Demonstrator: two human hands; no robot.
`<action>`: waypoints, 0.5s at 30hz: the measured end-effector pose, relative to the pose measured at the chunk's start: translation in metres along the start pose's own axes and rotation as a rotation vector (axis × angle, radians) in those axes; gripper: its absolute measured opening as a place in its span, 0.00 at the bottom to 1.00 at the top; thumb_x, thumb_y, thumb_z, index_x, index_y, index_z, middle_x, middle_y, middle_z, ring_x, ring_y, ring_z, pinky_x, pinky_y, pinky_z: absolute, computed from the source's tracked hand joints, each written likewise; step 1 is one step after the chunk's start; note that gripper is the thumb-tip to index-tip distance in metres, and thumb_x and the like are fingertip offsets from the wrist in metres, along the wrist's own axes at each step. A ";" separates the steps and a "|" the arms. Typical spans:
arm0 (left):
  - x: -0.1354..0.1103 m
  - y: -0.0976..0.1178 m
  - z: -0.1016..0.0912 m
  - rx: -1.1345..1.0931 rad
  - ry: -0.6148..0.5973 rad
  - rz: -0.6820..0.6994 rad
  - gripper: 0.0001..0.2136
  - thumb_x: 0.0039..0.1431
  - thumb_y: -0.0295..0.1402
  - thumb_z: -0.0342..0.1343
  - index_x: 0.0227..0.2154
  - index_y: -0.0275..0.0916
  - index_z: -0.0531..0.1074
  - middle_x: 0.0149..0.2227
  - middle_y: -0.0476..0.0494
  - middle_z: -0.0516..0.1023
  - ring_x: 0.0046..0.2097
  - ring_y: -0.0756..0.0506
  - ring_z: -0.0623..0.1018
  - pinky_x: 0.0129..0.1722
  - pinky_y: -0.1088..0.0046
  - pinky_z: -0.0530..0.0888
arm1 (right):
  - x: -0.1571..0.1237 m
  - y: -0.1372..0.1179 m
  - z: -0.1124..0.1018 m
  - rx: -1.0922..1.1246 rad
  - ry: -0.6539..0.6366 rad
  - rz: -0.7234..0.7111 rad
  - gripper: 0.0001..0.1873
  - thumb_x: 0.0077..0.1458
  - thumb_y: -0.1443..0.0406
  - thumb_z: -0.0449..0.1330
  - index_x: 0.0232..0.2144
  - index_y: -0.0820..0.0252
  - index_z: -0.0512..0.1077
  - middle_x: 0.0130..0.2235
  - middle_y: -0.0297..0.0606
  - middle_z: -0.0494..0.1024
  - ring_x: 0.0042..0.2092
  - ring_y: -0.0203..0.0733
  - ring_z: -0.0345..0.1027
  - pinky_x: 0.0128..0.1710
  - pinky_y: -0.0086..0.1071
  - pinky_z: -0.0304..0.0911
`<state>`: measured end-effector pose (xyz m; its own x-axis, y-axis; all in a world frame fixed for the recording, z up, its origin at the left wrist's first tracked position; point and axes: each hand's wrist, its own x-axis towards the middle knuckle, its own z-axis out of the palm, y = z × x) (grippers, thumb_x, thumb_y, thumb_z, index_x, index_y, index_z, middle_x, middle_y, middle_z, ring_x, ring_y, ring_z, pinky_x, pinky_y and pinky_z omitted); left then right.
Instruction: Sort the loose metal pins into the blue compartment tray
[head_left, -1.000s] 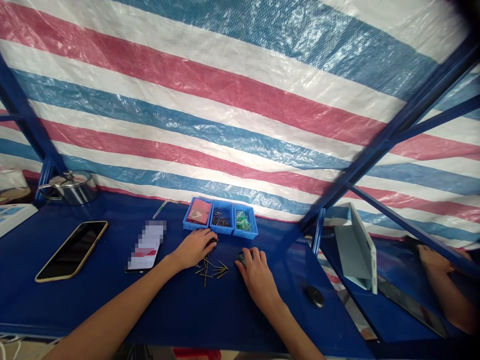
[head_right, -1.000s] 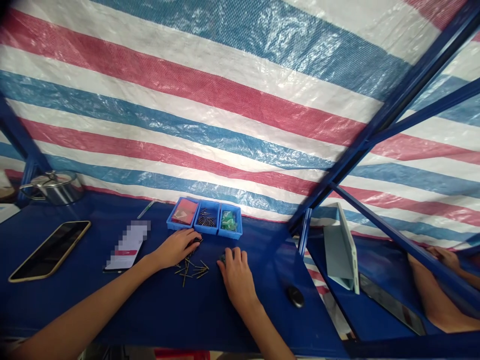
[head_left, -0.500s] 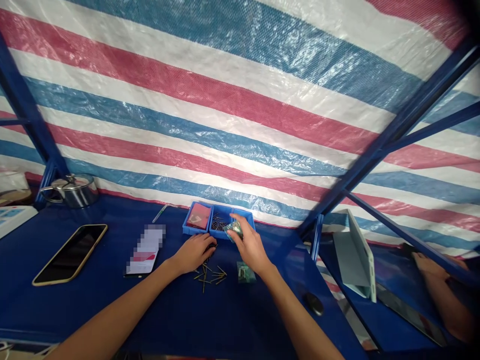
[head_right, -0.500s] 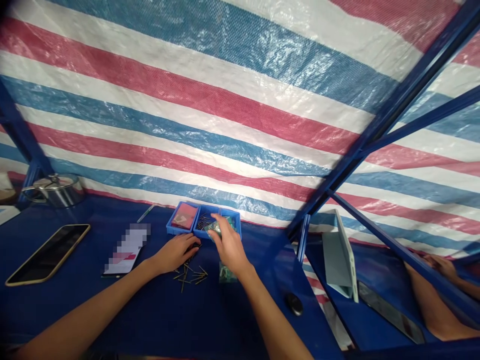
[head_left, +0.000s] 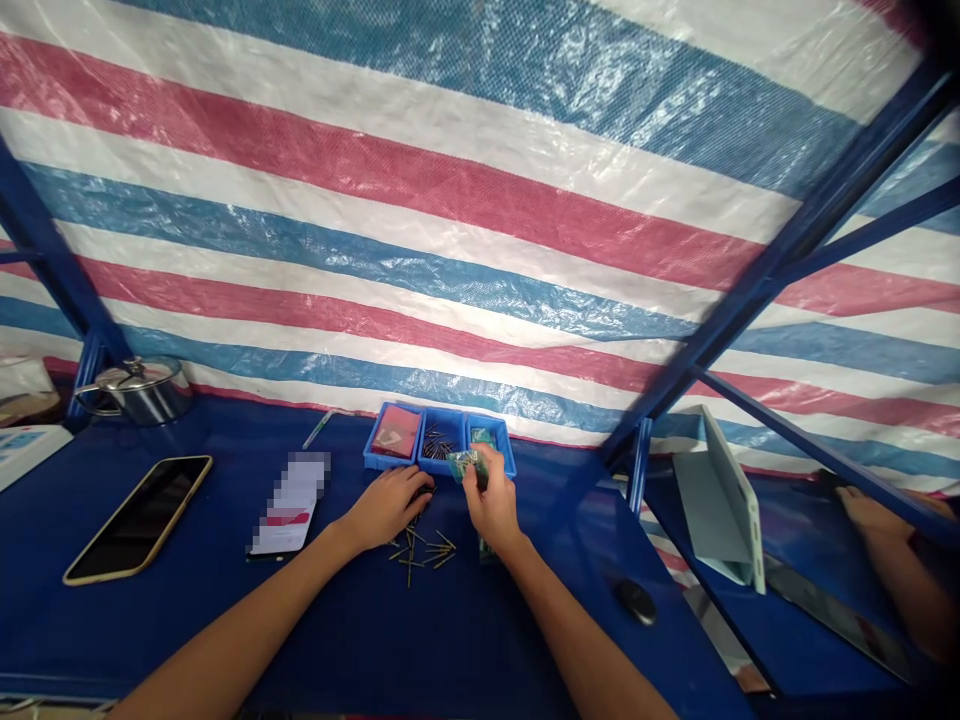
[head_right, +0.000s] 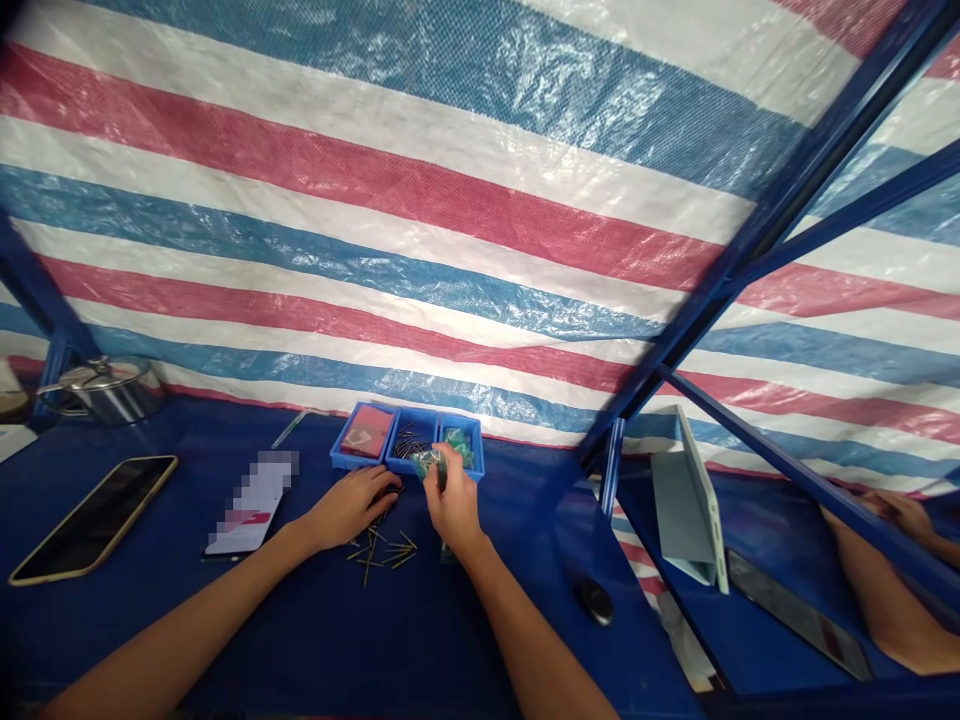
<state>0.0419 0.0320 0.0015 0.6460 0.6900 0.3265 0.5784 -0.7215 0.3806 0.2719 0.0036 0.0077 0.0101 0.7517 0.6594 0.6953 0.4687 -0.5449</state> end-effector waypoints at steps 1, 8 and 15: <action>0.000 0.000 0.000 0.000 0.003 0.001 0.13 0.77 0.40 0.45 0.51 0.43 0.73 0.46 0.43 0.77 0.47 0.41 0.78 0.48 0.63 0.72 | 0.001 0.001 0.000 -0.002 0.005 0.001 0.15 0.70 0.62 0.52 0.57 0.57 0.67 0.53 0.46 0.80 0.49 0.48 0.79 0.47 0.36 0.72; 0.000 0.001 -0.001 -0.004 0.005 0.004 0.13 0.76 0.41 0.45 0.50 0.43 0.73 0.44 0.43 0.77 0.45 0.41 0.77 0.47 0.64 0.72 | -0.001 -0.005 0.004 0.026 -0.042 -0.022 0.12 0.71 0.65 0.48 0.45 0.54 0.73 0.40 0.38 0.80 0.39 0.43 0.76 0.41 0.33 0.69; -0.001 0.002 -0.002 -0.002 0.013 0.000 0.13 0.76 0.40 0.46 0.49 0.43 0.74 0.45 0.42 0.77 0.46 0.40 0.77 0.48 0.64 0.72 | 0.000 -0.011 0.009 0.009 -0.119 -0.065 0.26 0.59 0.71 0.54 0.59 0.55 0.70 0.52 0.45 0.78 0.52 0.49 0.75 0.50 0.39 0.72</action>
<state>0.0418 0.0302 0.0036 0.6394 0.6905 0.3382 0.5770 -0.7217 0.3824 0.2583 0.0028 0.0092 -0.1211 0.7690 0.6277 0.6849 0.5224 -0.5080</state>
